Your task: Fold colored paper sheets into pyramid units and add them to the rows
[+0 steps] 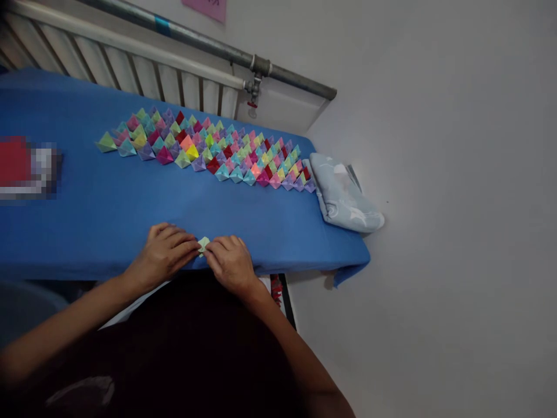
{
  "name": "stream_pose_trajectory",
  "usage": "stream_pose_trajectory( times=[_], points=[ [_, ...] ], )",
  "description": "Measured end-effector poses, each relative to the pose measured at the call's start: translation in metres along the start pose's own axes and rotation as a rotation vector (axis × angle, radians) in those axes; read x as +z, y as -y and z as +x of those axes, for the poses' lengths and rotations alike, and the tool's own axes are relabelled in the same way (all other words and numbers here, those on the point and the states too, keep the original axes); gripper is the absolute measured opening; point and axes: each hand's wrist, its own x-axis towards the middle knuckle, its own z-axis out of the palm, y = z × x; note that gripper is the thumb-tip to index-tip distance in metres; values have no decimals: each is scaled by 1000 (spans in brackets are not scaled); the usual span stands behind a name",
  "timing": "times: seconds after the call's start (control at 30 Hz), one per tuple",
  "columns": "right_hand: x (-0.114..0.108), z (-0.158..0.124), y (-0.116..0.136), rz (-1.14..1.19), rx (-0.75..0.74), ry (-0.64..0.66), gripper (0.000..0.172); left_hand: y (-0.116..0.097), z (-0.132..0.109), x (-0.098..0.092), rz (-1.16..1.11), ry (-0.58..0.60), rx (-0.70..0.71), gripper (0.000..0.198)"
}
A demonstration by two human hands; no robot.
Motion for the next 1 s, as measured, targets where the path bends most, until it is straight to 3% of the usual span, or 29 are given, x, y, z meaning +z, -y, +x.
stream_pose_trajectory(
  times=[0.27,0.53,0.8,1.0],
  points=[
    [2,1,1,26,28,-53,18,0,1,1,-46,44,-98,23],
    [1,6,5,94,140,-76,13,2,5,6,-88,188,-360,35],
    [1,9,10,133,232,-66,14,1,11,3,-139,198,-400,41],
    [-1,14,12,102,278,-41,18,-2,13,4,-136,247,-469,32]
  ],
)
